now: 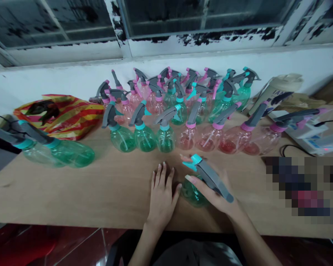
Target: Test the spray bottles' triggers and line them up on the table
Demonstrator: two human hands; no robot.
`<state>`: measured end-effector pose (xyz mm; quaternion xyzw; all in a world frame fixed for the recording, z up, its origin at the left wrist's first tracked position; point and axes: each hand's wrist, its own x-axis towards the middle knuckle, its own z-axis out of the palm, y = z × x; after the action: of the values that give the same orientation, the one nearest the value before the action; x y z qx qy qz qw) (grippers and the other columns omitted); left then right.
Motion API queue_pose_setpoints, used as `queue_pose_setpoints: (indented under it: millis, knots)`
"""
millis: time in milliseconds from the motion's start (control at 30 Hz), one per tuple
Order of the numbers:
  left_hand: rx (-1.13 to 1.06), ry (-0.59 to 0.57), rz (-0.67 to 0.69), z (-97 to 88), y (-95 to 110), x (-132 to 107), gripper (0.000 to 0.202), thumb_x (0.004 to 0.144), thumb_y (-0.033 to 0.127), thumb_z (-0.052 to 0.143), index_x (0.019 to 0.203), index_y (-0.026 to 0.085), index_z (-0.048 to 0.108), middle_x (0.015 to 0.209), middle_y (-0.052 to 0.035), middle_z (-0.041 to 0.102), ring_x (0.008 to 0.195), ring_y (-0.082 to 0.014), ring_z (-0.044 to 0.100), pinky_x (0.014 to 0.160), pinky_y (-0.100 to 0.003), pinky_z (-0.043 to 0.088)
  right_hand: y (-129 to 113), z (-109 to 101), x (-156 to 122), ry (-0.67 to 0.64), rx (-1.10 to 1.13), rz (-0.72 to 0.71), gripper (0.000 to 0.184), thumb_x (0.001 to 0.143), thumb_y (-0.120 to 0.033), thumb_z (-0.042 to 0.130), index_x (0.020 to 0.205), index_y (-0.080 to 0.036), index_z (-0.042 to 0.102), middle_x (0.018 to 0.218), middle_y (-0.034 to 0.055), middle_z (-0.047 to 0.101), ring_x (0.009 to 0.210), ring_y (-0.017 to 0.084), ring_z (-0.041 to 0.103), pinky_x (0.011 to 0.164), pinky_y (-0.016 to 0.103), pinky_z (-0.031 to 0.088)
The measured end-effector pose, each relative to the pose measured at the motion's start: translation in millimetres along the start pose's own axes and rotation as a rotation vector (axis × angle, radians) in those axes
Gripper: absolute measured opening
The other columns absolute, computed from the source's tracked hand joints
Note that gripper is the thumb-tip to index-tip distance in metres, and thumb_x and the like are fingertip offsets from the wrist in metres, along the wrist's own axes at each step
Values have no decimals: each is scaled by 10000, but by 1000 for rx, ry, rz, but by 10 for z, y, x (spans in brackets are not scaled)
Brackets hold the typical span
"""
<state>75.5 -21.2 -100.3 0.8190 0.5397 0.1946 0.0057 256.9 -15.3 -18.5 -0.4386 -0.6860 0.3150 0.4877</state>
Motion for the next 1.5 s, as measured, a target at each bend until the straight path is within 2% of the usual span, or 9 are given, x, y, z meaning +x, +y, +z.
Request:
queue_pose_setpoints:
  millis: [400, 600, 767, 900, 1033, 1100, 1200, 1300, 1500]
  knots:
    - [-6, 9, 3, -8, 7, 3, 472, 987, 331, 409, 1406, 114, 427, 1511, -201, 396, 1447, -324, 272, 1127, -572, 321, -4, 9, 10, -13, 6, -26, 400, 877, -268, 622, 1274, -306, 581, 1207, 49, 682, 1193, 252, 612, 980, 405, 538]
    - [-9, 5, -6, -1, 8, 0, 465, 981, 324, 430, 1398, 119, 435, 1520, -201, 382, 1448, -323, 269, 1128, -572, 318, -9, 9, 10, -6, -14, -12, 378, 879, -285, 615, 1256, -277, 598, 1174, 79, 695, 1153, 276, 636, 944, 425, 556]
    - [4, 0, -16, 17, 14, -1, 463, 971, 300, 456, 1394, 112, 446, 1515, -203, 390, 1441, -332, 282, 1128, -571, 320, -18, 15, 35, 21, -62, -35, 277, 885, -288, 612, 1161, -275, 629, 1151, 55, 709, 1103, 249, 660, 927, 402, 555]
    - [-18, 19, -22, 16, 6, -1, 426, 973, 232, 434, 1388, 139, 452, 1515, -176, 401, 1444, -308, 285, 1133, -563, 323, -4, 35, 38, 69, -89, -49, 114, 883, -301, 616, 973, -256, 669, 943, 33, 747, 923, 229, 718, 813, 364, 586]
    - [-144, 18, -45, -59, -6, 4, 401, 988, 174, 375, 1381, 189, 453, 1489, -119, 457, 1428, -255, 335, 1147, -553, 308, 16, 41, 17, 81, -94, -30, 97, 883, -322, 610, 894, -251, 676, 902, 38, 745, 855, 222, 730, 707, 327, 596]
    - [-254, 1, -81, -131, 6, 3, 384, 1004, 189, 347, 1368, 222, 464, 1469, -83, 488, 1406, -224, 379, 1155, -540, 305, 10, 33, 14, 72, -63, -33, 128, 875, -329, 621, 968, -260, 675, 948, 43, 745, 904, 231, 726, 751, 346, 601]
    - [-451, -23, -171, -251, 66, -19, 354, 1019, 264, 346, 1346, 263, 482, 1429, -55, 532, 1356, -201, 452, 1137, -493, 360, -21, 12, 21, 33, -31, -45, 293, 854, -342, 646, 1139, -275, 639, 1056, 51, 732, 1046, 254, 688, 865, 396, 582]
    - [-609, -47, -229, -344, 162, -64, 349, 1011, 340, 387, 1343, 284, 480, 1396, -55, 559, 1311, -202, 500, 1099, -453, 419, -55, -6, 26, 18, -31, -34, 365, 834, -352, 666, 1188, -272, 623, 1050, 60, 728, 1061, 264, 679, 875, 410, 575]
    - [-679, -46, -112, -429, 333, -142, 529, 940, 404, 529, 1421, 258, 362, 1418, -107, 510, 1311, -246, 485, 1080, -457, 437, -89, 13, 19, 25, -21, -19, 349, 825, -344, 663, 1164, -277, 617, 891, 42, 712, 864, 241, 707, 785, 390, 578]
